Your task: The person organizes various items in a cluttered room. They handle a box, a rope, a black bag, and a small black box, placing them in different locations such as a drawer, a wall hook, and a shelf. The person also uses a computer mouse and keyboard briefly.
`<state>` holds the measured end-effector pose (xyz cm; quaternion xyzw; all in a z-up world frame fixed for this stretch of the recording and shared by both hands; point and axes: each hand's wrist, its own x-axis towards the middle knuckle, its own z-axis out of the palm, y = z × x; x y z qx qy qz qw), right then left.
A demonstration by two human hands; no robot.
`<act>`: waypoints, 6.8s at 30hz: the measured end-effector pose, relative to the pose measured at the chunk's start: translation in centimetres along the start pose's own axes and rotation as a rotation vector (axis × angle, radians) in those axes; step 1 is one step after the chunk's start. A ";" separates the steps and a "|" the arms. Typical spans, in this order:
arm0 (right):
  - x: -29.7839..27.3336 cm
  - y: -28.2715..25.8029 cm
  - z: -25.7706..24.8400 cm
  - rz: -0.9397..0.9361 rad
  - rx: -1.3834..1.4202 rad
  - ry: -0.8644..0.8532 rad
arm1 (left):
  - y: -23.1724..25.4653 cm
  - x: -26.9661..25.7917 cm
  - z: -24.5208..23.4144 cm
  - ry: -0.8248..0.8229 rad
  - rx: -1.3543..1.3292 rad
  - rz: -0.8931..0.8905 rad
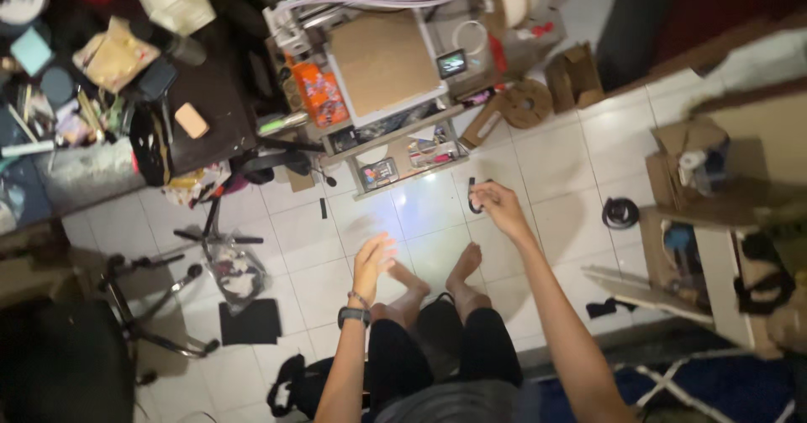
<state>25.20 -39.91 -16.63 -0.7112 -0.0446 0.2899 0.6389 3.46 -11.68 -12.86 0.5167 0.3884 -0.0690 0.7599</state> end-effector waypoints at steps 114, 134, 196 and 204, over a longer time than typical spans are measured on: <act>49.3 49.7 18.1 -0.664 -0.613 -0.217 | -31.4 68.0 -15.8 0.391 0.107 0.689; 42.4 31.0 5.3 -0.796 -0.297 0.655 | -14.5 57.3 -19.7 0.752 0.079 0.782; 15.0 17.6 23.8 -0.893 -0.780 -0.498 | -7.8 26.4 -5.4 -0.555 -0.801 0.455; 2.7 -1.3 30.5 -0.895 -0.744 -0.763 | 2.5 2.7 -9.1 -0.297 -1.247 0.412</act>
